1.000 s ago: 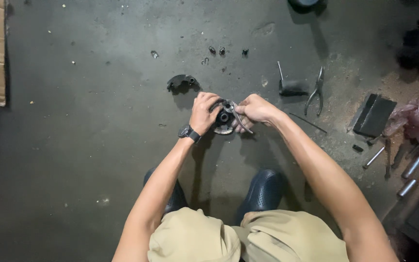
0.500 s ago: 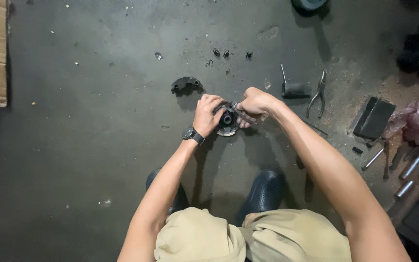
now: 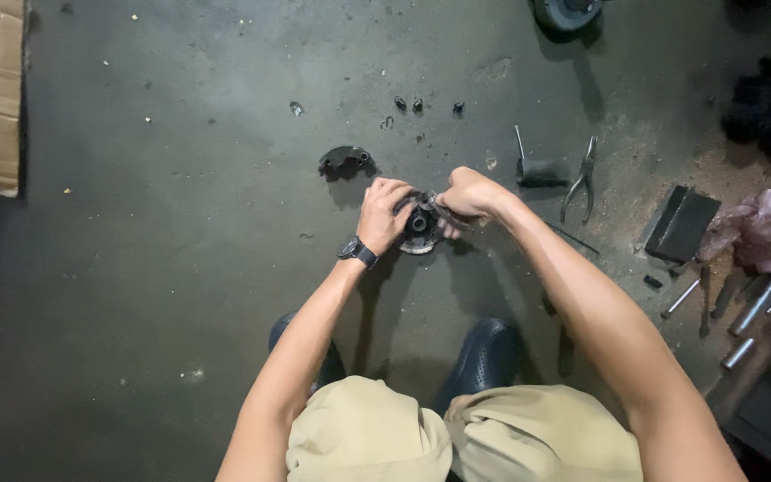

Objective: Assembling and repairing motorcycle clutch or engine parts on a floor using hand tools.

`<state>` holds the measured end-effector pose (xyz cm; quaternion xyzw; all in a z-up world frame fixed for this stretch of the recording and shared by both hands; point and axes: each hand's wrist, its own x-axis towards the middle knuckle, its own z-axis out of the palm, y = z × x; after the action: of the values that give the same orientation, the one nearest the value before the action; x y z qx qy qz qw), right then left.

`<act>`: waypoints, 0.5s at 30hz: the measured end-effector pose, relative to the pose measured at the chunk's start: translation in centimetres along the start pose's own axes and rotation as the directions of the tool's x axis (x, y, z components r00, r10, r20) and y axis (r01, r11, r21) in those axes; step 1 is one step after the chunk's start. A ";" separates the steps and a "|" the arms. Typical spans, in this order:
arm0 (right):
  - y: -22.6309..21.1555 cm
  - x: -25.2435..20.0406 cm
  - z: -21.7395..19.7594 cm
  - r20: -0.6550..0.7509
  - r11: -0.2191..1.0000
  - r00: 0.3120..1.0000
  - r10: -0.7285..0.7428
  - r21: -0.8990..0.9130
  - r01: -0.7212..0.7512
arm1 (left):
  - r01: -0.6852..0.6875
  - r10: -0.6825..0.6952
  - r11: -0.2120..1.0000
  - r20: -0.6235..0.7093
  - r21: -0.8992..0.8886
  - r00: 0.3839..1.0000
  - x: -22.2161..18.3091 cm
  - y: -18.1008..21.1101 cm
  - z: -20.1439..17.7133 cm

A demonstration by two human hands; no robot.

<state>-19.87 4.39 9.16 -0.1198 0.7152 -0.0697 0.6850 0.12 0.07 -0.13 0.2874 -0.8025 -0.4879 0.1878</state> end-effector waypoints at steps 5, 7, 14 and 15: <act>-0.2 -0.4 0.0 -0.050 0.997 0.999 0.001 -0.081 -0.005 | 0.003 -0.003 1.000 0.009 -0.006 1.000 0.1 -0.1 0.0; -0.4 -0.6 0.1 -0.060 0.994 0.998 0.005 -0.108 -0.011 | 0.003 -0.003 1.000 0.001 -0.005 1.000 0.1 -0.1 0.1; -1.0 -1.6 0.2 -0.091 0.984 0.995 -0.046 -0.175 0.029 | -0.003 0.003 1.000 0.007 0.004 1.000 0.1 0.0 0.1; -1.0 -1.6 0.2 -0.092 0.982 0.994 -0.058 -0.186 0.040 | -0.002 0.002 1.000 0.008 0.005 1.000 0.1 0.0 0.1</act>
<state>-19.49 3.84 11.00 -0.1965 0.7478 -0.0262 0.6336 -0.02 0.04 -0.19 0.2850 -0.8048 -0.4868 0.1845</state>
